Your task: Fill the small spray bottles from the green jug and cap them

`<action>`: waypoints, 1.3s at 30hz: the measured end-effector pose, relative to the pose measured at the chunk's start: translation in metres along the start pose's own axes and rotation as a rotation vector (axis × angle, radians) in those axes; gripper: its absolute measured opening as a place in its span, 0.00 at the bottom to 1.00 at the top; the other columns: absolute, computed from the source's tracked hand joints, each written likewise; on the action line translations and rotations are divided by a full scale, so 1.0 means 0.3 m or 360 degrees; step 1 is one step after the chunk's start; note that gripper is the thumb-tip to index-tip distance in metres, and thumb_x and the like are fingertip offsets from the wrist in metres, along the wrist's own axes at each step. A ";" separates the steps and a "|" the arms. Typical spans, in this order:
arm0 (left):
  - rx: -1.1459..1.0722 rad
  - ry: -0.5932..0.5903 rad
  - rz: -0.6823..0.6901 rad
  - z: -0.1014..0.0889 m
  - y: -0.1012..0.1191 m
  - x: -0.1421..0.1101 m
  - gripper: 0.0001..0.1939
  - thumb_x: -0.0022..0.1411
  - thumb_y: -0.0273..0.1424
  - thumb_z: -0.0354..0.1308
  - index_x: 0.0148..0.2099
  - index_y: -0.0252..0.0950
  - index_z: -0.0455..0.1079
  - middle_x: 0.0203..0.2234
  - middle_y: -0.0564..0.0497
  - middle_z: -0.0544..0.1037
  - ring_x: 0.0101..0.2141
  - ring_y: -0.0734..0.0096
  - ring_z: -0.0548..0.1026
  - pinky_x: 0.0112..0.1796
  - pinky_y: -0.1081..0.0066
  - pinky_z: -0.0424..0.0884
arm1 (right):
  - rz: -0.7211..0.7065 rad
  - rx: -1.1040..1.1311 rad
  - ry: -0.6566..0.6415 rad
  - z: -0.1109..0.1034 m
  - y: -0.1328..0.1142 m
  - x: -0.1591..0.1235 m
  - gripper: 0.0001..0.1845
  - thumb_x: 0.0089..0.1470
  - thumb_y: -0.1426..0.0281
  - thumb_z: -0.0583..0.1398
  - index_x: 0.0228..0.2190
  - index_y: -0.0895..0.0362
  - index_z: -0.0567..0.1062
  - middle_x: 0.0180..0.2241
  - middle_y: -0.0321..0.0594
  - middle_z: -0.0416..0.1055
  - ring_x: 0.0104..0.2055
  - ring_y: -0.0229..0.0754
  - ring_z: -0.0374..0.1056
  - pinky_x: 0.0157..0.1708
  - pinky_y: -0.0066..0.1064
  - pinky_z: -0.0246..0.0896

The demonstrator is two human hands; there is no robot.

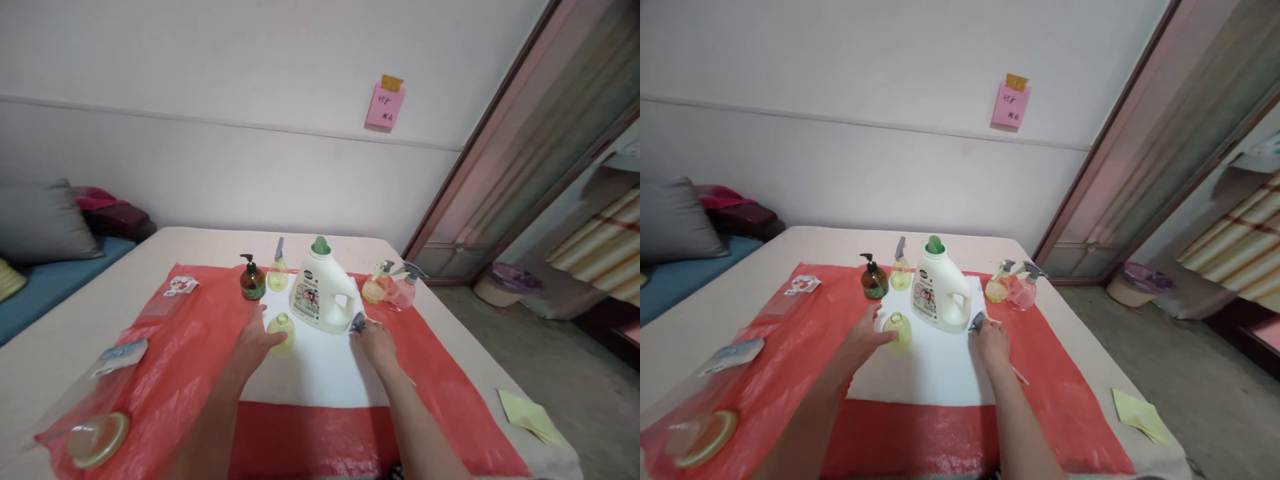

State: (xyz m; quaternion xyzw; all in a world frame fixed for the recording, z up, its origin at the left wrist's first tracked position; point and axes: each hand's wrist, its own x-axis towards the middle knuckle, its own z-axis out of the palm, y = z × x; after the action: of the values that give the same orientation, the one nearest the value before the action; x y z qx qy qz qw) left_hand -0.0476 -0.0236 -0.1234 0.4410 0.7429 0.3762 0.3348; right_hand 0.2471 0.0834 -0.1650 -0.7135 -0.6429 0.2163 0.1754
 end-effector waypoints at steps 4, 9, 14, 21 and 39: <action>0.0233 -0.0122 -0.0064 0.066 -0.051 0.031 0.48 0.45 0.32 0.72 0.66 0.36 0.57 0.61 0.37 0.70 0.58 0.50 0.72 0.54 0.60 0.68 | 0.0083 0.0137 -0.0049 0.043 -0.004 0.021 0.21 0.64 0.59 0.62 0.54 0.56 0.73 0.55 0.46 0.71 0.53 0.48 0.71 0.52 0.49 0.71; 0.0394 -0.0175 -0.0071 0.120 -0.085 0.079 0.28 0.64 0.37 0.65 0.63 0.37 0.65 0.57 0.42 0.73 0.51 0.57 0.75 0.51 0.54 0.74 | 0.0165 0.0726 0.0253 -0.010 -0.017 0.030 0.21 0.64 0.58 0.62 0.53 0.56 0.73 0.53 0.45 0.72 0.51 0.47 0.72 0.50 0.47 0.72; 0.0423 -0.0142 -0.0081 0.135 -0.067 0.086 0.22 0.68 0.39 0.62 0.60 0.36 0.68 0.54 0.43 0.75 0.49 0.59 0.76 0.49 0.54 0.76 | -0.0018 0.1651 0.0845 -0.219 -0.065 -0.009 0.25 0.60 0.52 0.61 0.49 0.56 0.73 0.50 0.44 0.75 0.50 0.45 0.73 0.53 0.43 0.71; 0.0163 -0.0202 0.0216 0.195 0.102 -0.063 0.35 0.46 0.30 0.68 0.57 0.38 0.64 0.49 0.46 0.75 0.49 0.57 0.75 0.49 0.63 0.70 | -0.0376 0.2549 0.0900 -0.423 -0.205 -0.204 0.19 0.52 0.56 0.70 0.41 0.54 0.77 0.46 0.40 0.78 0.50 0.41 0.74 0.58 0.43 0.70; -0.0046 -0.0214 0.0234 0.204 0.202 -0.179 0.40 0.42 0.26 0.65 0.60 0.39 0.61 0.52 0.44 0.74 0.53 0.52 0.71 0.51 0.60 0.67 | -0.0434 0.2648 0.0625 -0.369 -0.362 -0.343 0.13 0.48 0.67 0.73 0.37 0.56 0.82 0.43 0.41 0.78 0.44 0.38 0.74 0.46 0.30 0.72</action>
State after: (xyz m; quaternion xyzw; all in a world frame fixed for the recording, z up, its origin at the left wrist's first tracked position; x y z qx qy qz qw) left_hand 0.0482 -0.0363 -0.0928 0.5138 0.6787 0.3801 0.3618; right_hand 0.2067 -0.0036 -0.0057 -0.2943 -0.3137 0.4666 0.7728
